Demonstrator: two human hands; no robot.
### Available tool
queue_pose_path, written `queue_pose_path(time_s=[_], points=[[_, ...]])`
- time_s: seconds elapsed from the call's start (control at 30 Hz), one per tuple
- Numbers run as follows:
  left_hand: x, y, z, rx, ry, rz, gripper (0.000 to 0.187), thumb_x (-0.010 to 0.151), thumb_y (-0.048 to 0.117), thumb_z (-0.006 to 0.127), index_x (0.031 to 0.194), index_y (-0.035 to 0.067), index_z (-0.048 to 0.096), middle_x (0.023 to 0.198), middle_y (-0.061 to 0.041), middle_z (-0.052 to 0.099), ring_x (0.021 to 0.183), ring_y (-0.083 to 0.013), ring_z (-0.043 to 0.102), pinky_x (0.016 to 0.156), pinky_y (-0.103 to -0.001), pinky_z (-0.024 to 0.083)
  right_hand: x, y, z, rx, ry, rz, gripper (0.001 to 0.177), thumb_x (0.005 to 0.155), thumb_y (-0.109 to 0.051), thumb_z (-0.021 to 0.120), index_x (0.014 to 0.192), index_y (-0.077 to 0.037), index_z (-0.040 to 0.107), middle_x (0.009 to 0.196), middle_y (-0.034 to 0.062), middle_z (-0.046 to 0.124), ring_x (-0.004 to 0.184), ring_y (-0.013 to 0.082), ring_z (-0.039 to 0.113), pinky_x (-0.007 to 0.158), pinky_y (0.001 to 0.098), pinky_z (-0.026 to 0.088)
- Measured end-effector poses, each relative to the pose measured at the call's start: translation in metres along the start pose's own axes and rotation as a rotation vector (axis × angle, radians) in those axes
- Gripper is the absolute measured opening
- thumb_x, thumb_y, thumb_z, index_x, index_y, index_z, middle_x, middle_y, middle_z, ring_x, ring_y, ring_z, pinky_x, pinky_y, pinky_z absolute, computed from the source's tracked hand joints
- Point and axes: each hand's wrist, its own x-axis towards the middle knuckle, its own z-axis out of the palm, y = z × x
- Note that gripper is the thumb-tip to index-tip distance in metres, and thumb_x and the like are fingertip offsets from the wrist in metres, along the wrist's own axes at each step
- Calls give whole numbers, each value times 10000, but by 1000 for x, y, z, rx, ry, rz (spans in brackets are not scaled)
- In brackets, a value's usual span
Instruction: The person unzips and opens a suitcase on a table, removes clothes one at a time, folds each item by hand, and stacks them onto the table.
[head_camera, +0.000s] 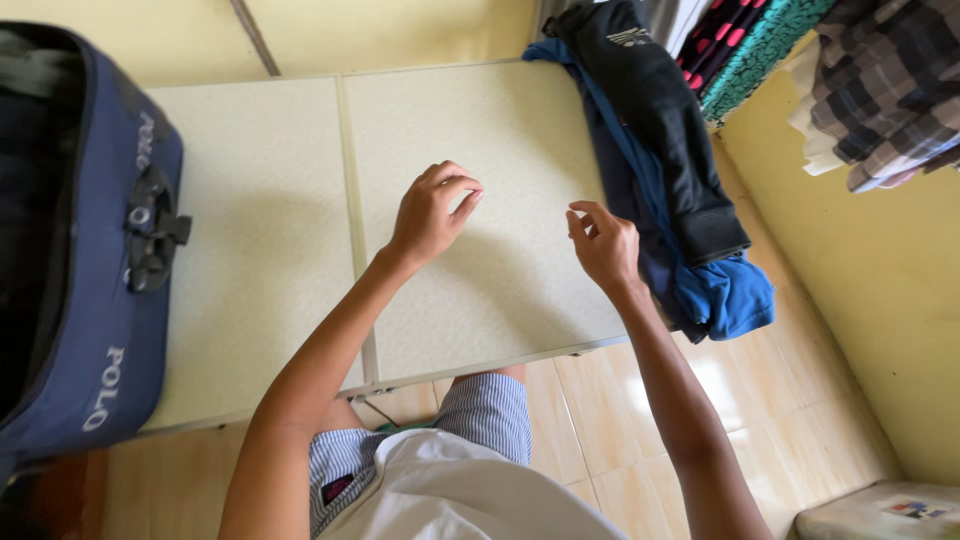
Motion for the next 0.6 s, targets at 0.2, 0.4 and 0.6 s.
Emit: queue_pose_path(time_s=[0.2,0.4,0.6], points=[[-55,14,-60,-40,24,-205,32,963,115,739,976,87,743,894,-39,716,667,-165,689,577,-298,530,-24,-39,26,41,-132,67,108,957,-146,745,1039,-79,767,684,44,739,486,115,651,477,273,483],[-93,25,-98,124,56,-171,61,927,128,779,971,86,770,836,-51,732,648,-215,676,557,-320,516,-33,-55,22,44,-112,-23,106,973,-145,747,1039,-64,766,691,48,738,515,94,664,471,246,483],[-107,31,-125,226,71,-152,53,920,119,780,951,78,765,808,-55,723,599,-221,656,516,-327,493,-17,-58,13,-38,-130,-105,112,983,-155,755,1058,-74,775,725,44,755,509,93,657,447,237,480]])
